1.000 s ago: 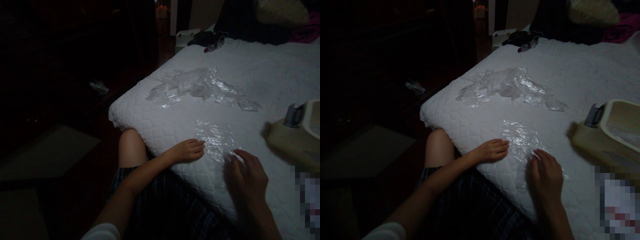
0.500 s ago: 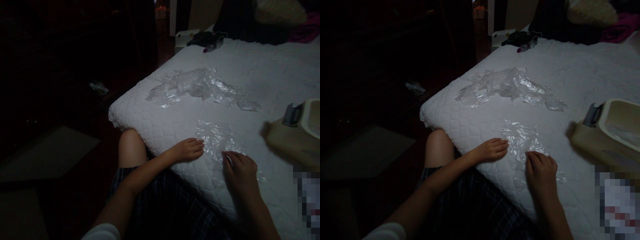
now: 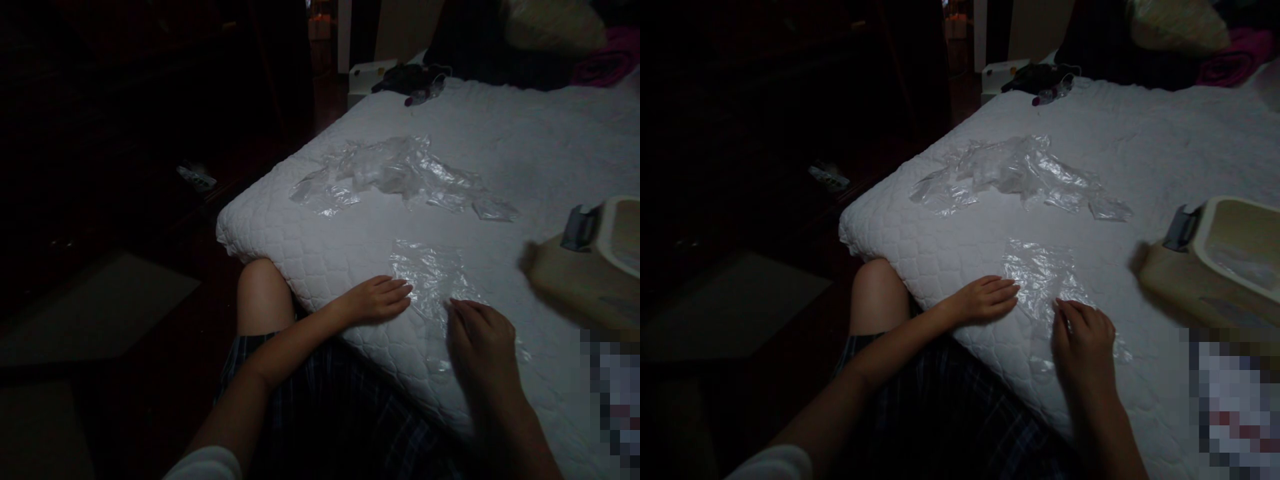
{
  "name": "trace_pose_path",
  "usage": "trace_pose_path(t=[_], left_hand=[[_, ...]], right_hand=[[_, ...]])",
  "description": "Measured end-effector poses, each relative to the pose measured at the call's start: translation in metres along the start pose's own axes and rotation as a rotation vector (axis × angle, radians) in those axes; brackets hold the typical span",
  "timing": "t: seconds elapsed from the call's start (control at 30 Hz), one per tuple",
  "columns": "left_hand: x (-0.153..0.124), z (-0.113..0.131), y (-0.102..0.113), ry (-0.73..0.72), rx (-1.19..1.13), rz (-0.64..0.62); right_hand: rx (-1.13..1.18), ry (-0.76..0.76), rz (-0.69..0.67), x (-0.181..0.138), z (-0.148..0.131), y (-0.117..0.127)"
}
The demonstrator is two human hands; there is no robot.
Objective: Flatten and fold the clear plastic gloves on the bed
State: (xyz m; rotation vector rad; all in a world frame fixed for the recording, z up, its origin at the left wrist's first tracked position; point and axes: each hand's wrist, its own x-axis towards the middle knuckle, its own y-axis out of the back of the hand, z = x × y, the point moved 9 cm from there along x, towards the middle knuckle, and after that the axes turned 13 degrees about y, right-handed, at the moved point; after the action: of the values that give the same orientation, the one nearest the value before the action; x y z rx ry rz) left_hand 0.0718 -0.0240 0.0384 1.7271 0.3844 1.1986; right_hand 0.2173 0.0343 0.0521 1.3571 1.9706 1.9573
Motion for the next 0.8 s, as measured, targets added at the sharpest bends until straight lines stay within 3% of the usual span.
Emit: trace_pose_path(t=[0.17, 0.27, 0.5, 0.8], left_hand=[[0.0, 0.01, 0.005, 0.009, 0.003, 0.086], [0.001, 0.025, 0.005, -0.011, -0.041, 0.104], [0.002, 0.042, -0.003, -0.037, -0.096, -0.005], [0.002, 0.042, -0.011, -0.036, -0.086, -0.072]], right_hand=[[0.065, -0.058, 0.006, 0.003, -0.001, 0.018], [0.161, -0.032, -0.074, 0.002, 0.001, 0.023], [0.294, 0.145, -0.31, -0.016, 0.005, 0.014], [0.297, 0.177, -0.411, -0.018, -0.012, 0.003]])
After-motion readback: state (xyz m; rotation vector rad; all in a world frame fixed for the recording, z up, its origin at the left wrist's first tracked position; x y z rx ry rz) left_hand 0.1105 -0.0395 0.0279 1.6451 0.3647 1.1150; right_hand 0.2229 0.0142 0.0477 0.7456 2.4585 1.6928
